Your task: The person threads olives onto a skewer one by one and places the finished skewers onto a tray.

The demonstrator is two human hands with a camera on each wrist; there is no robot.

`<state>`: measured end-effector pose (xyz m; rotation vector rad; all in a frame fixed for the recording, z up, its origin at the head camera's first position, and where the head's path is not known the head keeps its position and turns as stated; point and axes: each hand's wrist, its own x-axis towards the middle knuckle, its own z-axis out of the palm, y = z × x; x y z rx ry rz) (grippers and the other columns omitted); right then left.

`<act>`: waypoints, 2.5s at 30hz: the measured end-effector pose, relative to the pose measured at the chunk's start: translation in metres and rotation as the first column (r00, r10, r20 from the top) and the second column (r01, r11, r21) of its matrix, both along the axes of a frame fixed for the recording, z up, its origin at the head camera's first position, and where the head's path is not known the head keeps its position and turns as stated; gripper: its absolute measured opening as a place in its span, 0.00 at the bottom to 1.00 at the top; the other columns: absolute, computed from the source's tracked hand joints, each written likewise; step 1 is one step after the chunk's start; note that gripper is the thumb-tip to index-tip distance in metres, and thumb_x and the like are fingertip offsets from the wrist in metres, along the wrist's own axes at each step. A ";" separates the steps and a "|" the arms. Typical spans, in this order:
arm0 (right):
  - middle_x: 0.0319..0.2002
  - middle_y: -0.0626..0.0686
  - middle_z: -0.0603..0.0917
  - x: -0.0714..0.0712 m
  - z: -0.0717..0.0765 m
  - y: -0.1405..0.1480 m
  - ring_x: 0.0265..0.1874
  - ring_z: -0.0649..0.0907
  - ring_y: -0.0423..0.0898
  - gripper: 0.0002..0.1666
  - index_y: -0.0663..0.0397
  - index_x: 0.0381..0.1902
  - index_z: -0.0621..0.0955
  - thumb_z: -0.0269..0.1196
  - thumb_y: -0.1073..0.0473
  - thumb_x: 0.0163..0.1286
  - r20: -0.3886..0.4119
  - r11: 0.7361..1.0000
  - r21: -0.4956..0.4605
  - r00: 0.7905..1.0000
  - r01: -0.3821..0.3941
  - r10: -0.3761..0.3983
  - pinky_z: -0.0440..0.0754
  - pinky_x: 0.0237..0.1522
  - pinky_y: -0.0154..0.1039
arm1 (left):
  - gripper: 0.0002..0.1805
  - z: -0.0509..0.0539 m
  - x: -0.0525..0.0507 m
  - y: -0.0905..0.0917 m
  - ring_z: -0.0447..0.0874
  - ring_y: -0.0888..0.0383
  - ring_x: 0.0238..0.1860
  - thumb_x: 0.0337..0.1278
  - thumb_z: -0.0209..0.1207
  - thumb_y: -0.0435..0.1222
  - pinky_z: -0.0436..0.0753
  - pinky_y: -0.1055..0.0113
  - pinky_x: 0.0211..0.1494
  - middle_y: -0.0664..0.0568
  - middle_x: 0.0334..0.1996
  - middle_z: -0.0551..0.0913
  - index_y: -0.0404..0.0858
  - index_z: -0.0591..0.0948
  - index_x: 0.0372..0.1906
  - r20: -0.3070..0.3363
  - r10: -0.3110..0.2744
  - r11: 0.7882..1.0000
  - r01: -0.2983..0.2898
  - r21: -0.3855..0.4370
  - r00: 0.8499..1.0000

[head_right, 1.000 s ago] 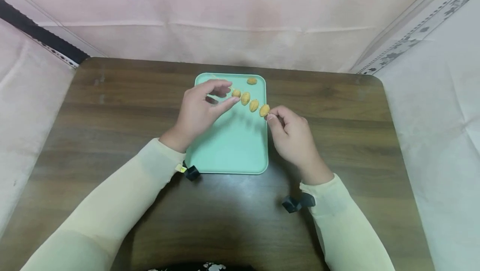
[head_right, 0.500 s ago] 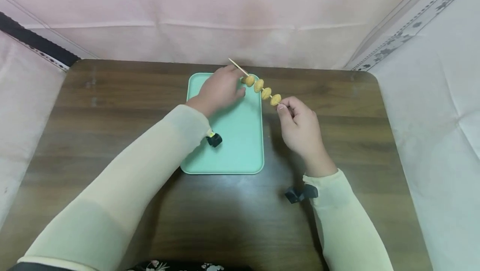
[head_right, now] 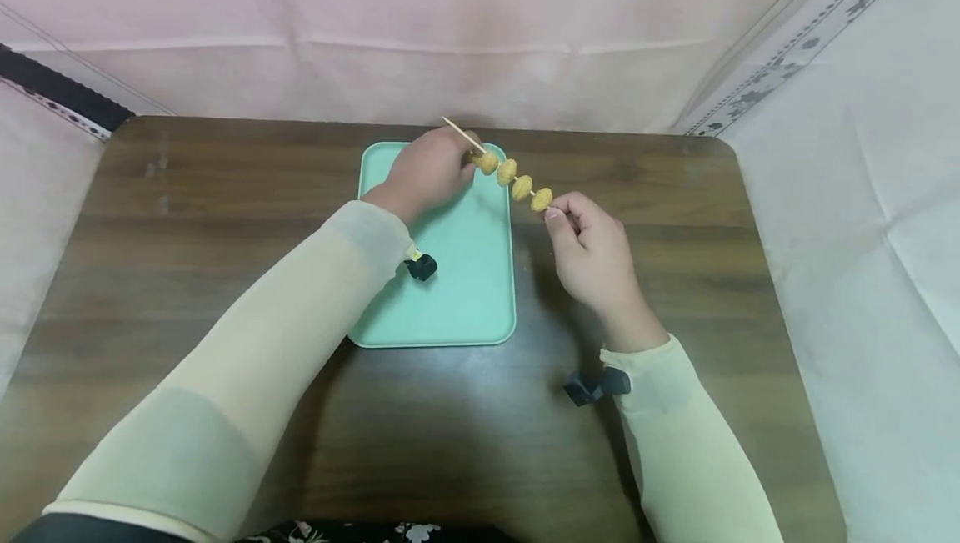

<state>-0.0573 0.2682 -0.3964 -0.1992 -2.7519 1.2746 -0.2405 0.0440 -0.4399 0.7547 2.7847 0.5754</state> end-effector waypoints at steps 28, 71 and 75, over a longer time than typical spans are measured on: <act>0.33 0.54 0.81 0.019 -0.013 -0.016 0.34 0.78 0.53 0.18 0.48 0.53 0.88 0.57 0.45 0.91 0.070 0.988 0.014 0.986 -0.151 0.149 0.77 0.36 0.46 | 0.17 0.005 0.103 -0.094 0.91 0.54 0.51 0.77 0.69 0.30 0.90 0.68 0.59 0.52 0.51 0.88 0.35 0.88 0.66 0.516 -0.033 0.243 -0.494 0.835 0.856; 0.37 0.51 0.86 0.023 -0.016 -0.025 0.34 0.80 0.51 0.13 0.51 0.53 0.88 0.60 0.51 0.90 0.017 0.965 0.027 0.965 -0.262 0.261 0.78 0.35 0.41 | 0.17 -0.016 0.104 -0.099 0.94 0.54 0.52 0.69 0.77 0.29 0.93 0.67 0.61 0.44 0.52 0.93 0.30 0.91 0.58 0.212 0.271 0.189 -0.267 0.945 0.939; 0.37 0.51 0.86 0.024 -0.015 -0.025 0.34 0.80 0.51 0.13 0.50 0.53 0.88 0.60 0.51 0.90 0.017 0.963 0.033 0.964 -0.266 0.266 0.78 0.35 0.41 | 0.14 -0.017 0.103 -0.098 0.94 0.54 0.50 0.67 0.77 0.28 0.94 0.67 0.58 0.44 0.50 0.94 0.30 0.92 0.55 0.187 0.269 0.183 -0.241 0.953 0.945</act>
